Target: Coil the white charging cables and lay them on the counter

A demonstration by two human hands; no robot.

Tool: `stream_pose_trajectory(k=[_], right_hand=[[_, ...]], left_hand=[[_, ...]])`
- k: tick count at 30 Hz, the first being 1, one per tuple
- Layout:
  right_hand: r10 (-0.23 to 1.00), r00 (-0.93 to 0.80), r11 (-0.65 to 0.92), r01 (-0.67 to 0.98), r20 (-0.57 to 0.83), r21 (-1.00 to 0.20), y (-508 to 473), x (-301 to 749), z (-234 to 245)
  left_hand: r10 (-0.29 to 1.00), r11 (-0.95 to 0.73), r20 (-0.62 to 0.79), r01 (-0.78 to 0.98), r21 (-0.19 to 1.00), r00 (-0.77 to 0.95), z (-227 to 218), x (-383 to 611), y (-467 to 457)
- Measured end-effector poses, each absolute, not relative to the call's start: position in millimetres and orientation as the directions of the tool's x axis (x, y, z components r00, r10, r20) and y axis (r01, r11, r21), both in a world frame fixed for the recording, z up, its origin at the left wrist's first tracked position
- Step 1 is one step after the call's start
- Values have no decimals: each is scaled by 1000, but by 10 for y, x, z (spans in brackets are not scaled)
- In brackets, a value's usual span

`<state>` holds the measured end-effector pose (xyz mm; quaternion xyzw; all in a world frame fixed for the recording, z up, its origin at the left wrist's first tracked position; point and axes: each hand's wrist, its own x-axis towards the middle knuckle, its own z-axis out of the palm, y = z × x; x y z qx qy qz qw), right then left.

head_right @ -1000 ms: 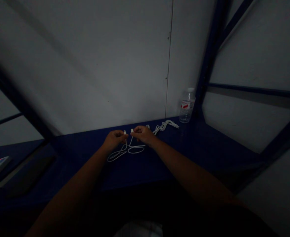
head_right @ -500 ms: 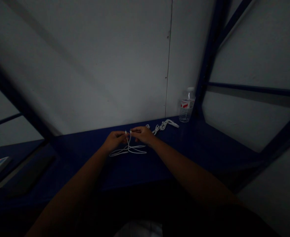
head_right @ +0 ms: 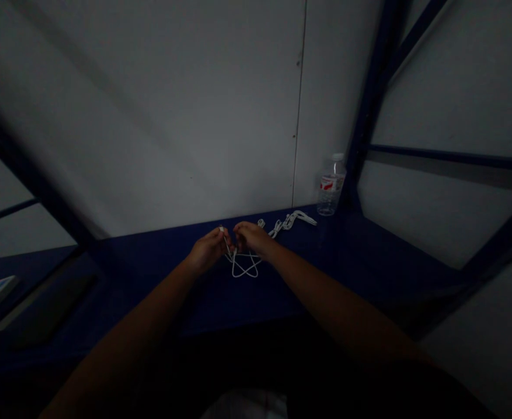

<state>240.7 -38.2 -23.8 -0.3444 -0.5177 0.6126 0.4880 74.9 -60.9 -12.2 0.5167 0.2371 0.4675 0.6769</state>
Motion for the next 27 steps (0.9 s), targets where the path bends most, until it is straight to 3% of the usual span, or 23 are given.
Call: stream_pose_trajectory(k=[3, 8, 11, 13, 18, 23, 27], right_hand=[[943, -325, 32, -113, 67, -993, -394, 2356, -284], [943, -246, 273, 182, 225, -945, -368, 2409, -305], [852, -387, 498, 391, 353, -774, -391, 2464, -287], [776, -522, 603, 448, 354, -660, -431, 2474, -278], [737, -608, 662, 559, 296, -500, -522, 2445, -274], [660, -687, 750, 626, 304, -214, -539, 2422, -274], [637, -708, 764, 634, 306, -124, -562, 2399, -254]], left_hand=[[882, 34, 118, -311, 950, 456, -147, 777, -615], [938, -62, 131, -215, 975, 322, -134, 669, -509], [962, -93, 123, -129, 987, 245, -107, 604, -461], [970, -149, 148, -6, 989, 192, -97, 581, -449], [960, -272, 242, 268, 924, 140, -100, 549, -433], [967, -252, 227, 301, 920, 117, -116, 516, -401], [975, -218, 198, 254, 942, 100, -135, 505, -376]])
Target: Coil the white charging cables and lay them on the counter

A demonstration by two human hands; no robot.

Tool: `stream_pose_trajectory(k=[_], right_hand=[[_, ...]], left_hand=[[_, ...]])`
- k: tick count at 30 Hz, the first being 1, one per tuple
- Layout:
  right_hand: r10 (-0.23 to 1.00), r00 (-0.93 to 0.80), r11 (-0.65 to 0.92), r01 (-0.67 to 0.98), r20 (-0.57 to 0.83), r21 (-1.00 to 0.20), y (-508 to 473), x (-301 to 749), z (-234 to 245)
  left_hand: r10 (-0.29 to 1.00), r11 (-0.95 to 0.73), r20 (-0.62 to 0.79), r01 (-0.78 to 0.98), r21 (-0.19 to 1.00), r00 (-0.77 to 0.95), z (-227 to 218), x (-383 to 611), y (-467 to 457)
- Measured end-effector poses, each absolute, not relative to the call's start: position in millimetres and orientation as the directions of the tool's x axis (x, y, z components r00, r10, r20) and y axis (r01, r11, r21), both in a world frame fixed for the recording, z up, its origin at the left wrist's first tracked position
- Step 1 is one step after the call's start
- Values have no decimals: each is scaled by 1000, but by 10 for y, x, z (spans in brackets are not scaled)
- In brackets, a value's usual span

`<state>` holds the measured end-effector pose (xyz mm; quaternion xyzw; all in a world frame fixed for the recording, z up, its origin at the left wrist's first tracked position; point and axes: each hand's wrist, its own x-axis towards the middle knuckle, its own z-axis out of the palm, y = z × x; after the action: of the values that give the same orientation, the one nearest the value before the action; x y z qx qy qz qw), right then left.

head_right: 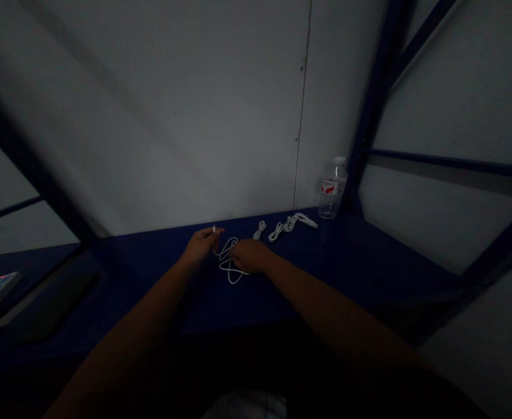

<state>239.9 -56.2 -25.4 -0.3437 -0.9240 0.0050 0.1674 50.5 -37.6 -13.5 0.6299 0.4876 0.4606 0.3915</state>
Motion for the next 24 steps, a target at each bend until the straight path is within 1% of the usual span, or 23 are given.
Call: stream_pose_trajectory(k=[2, 4, 8, 11, 13, 15, 20, 22, 24], right_hand=[[640, -707, 760, 640, 301, -114, -572, 2400, -241], [639, -699, 762, 633, 322, -136, -568, 2417, -227], [610, -643, 785, 569, 462, -246, -522, 2506, -177], [578, -569, 804, 517, 585, -292, -501, 2599, -110], [581, -506, 798, 508, 637, -324, -512, 2650, -63], [587, -467, 792, 500, 662, -350, -535, 2680, -26], [556, -447, 814, 465, 700, -349, -571, 2689, -5], [561, -439, 810, 465, 702, -357, -562, 2689, -17], [567, -452, 806, 475, 689, -353, -550, 2689, -32]], left_hand=[[978, -204, 186, 223, 953, 99, -136, 502, -374], [979, -194, 176, 196, 961, 105, -129, 499, -379], [979, -192, 177, 180, 965, 100, -107, 487, -382], [981, -184, 171, 148, 972, 96, -97, 478, -381], [981, -179, 167, 127, 976, 101, -91, 475, -387], [979, -178, 165, 111, 978, 118, -86, 476, -397], [978, -182, 169, 96, 979, 123, -85, 473, -398], [978, -186, 172, 122, 975, 117, -86, 474, -395], [975, -204, 181, 191, 960, 133, -86, 482, -404]])
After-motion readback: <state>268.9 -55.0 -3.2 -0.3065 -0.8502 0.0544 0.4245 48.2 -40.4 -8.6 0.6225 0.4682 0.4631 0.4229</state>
